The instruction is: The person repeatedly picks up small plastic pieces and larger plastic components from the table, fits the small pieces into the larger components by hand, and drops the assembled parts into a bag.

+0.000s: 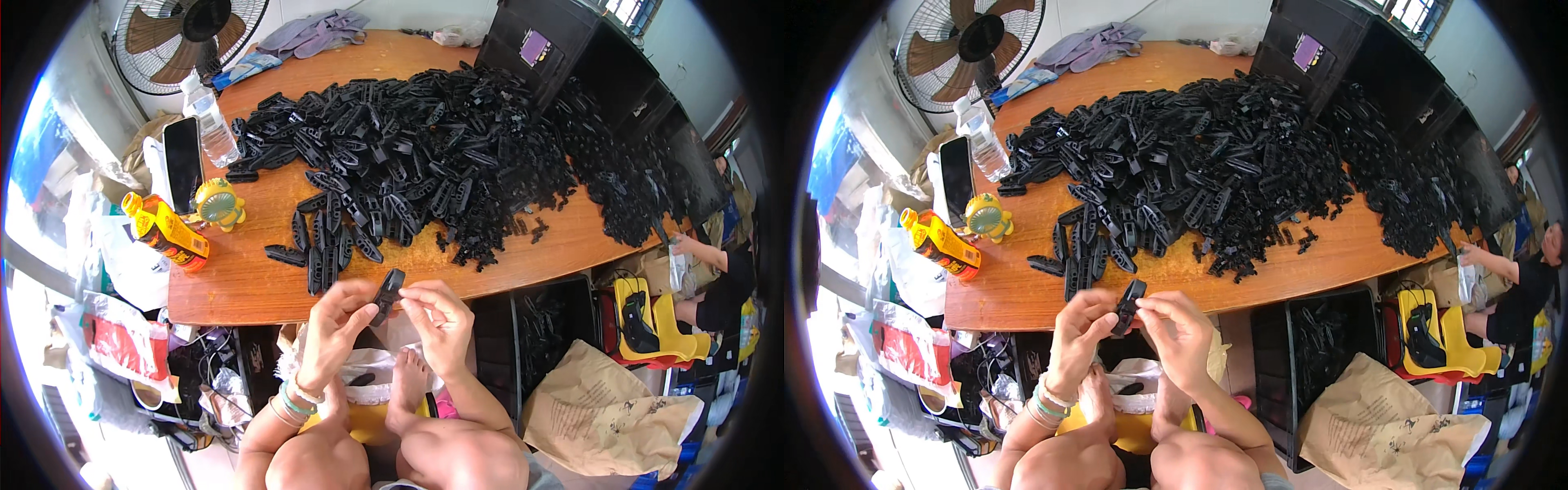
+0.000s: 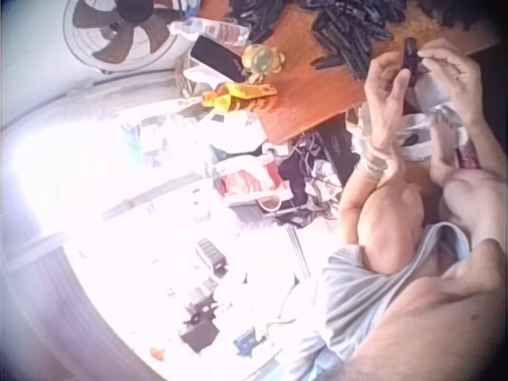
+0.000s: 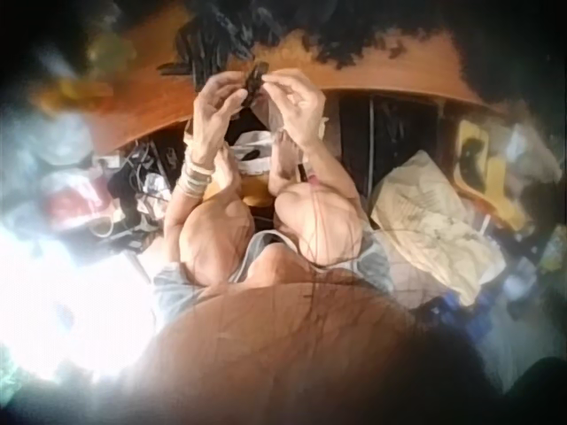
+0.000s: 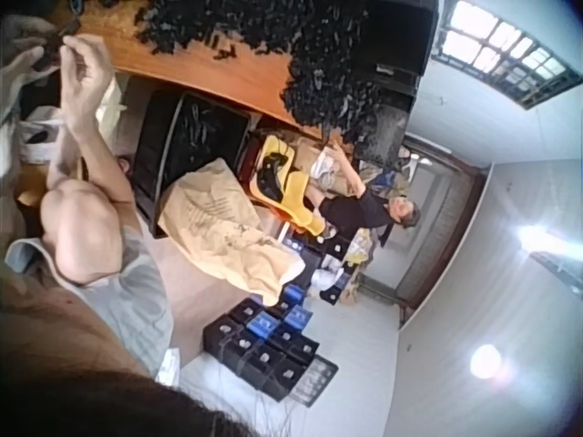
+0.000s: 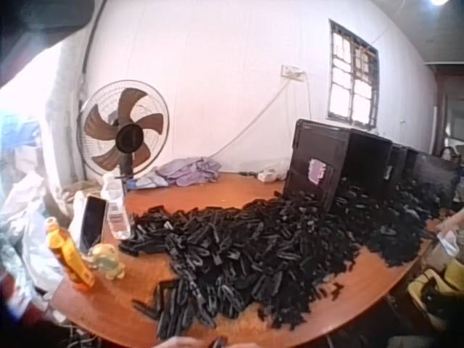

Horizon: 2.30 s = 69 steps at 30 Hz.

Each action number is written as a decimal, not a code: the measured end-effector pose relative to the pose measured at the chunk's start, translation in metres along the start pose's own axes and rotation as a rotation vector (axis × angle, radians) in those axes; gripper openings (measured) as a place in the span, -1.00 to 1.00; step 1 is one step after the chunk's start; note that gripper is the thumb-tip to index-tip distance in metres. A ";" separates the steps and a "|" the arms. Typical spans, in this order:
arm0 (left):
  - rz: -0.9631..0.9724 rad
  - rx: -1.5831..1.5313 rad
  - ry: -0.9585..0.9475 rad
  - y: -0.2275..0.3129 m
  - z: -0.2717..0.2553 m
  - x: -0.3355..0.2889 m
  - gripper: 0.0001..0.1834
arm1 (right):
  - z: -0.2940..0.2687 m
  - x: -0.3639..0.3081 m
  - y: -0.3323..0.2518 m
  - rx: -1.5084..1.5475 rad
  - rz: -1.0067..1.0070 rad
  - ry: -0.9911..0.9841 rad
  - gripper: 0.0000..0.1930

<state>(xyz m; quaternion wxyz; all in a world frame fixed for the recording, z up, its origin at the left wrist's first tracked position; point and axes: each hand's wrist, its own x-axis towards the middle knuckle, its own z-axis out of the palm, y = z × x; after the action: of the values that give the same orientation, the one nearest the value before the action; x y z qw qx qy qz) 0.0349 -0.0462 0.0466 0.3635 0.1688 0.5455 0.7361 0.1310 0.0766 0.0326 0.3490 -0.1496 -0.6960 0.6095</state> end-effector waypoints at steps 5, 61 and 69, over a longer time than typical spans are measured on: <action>-0.062 0.096 -0.147 -0.001 -0.012 0.005 -0.51 | -0.001 -0.004 -0.002 0.006 0.049 -0.066 -0.87; 0.041 0.168 0.002 0.007 -0.025 0.010 -0.82 | -0.016 0.039 0.049 -0.196 -0.203 0.047 -0.88; 0.151 0.297 0.025 -0.002 -0.011 -0.004 -0.63 | -0.008 0.013 -0.001 0.095 -0.011 -0.016 -0.85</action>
<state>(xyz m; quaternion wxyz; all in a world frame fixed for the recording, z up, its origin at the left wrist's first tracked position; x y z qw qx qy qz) 0.0309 -0.0559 0.0417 0.2716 0.2520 0.6384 0.6746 0.1269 0.0907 0.0377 0.3532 -0.1242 -0.6700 0.6410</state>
